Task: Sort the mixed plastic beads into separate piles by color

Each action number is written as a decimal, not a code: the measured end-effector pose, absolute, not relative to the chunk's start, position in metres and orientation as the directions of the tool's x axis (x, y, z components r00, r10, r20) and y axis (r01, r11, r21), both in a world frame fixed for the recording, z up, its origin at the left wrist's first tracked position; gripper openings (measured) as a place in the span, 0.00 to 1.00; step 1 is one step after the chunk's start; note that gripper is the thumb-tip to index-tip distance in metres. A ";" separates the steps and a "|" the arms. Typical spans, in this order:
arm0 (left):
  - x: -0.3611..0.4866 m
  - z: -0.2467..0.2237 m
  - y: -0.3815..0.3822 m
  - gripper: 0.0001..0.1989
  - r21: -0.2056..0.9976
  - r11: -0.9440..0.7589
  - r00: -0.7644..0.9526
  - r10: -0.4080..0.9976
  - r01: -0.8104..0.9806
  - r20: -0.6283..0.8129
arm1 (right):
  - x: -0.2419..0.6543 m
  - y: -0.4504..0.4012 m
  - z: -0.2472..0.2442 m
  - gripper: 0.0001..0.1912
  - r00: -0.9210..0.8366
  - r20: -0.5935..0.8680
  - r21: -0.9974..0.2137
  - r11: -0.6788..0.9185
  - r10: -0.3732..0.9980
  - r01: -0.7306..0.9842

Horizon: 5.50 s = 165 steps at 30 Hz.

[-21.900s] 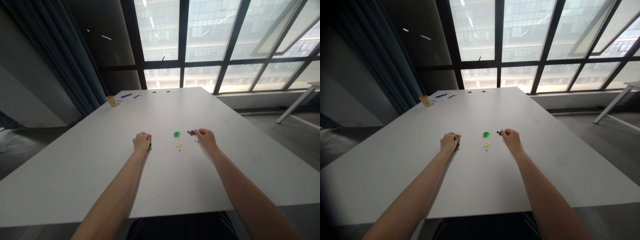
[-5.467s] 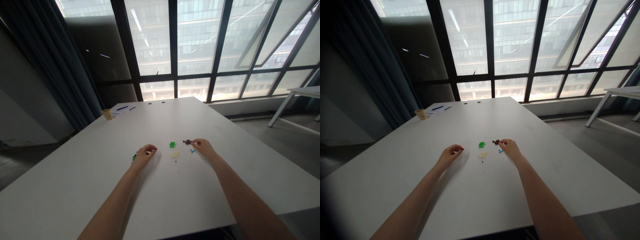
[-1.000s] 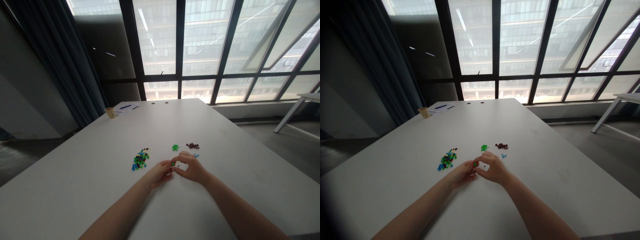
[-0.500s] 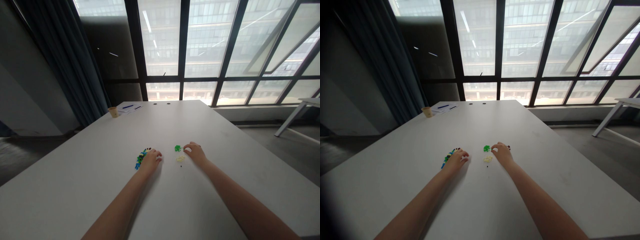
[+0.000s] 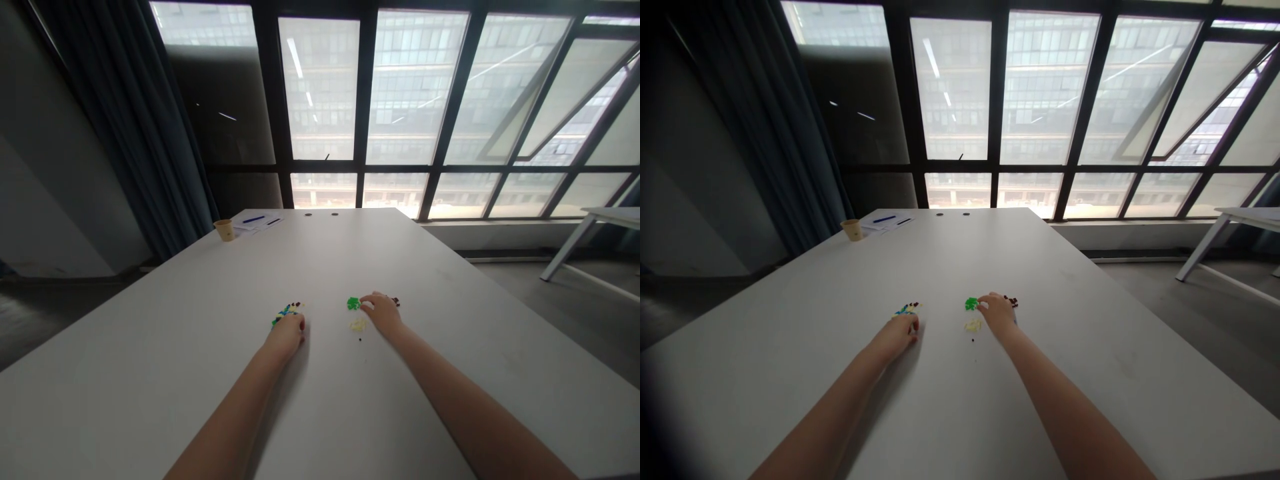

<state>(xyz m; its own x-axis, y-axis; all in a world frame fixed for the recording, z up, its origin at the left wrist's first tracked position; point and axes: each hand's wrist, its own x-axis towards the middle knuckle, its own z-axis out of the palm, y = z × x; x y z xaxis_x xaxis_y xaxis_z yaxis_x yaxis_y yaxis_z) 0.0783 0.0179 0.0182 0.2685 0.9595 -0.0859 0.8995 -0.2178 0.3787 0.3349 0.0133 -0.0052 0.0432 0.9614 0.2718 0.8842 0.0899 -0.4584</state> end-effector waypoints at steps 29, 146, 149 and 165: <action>0.117 0.019 0.006 0.06 0.887 -0.307 0.311 0.929 0.344 0.201 | 0.341 -0.020 0.002 0.13 0.067 0.347 -0.658 0.192 0.936 0.728; 0.079 0.033 0.026 0.03 0.792 -0.316 0.297 0.938 0.523 0.178 | 0.412 -0.022 0.007 0.14 0.104 0.108 -0.621 -0.015 0.989 0.784; 0.108 0.023 0.013 0.08 0.929 -0.287 0.340 0.919 0.233 0.199 | 0.405 -0.022 0.010 0.14 0.092 0.121 -0.626 0.005 0.988 0.780; 0.139 0.017 -0.019 0.14 0.857 -0.477 0.399 0.837 0.193 0.376 | 0.334 -0.039 0.024 0.09 -0.232 0.381 -0.626 0.435 0.895 0.647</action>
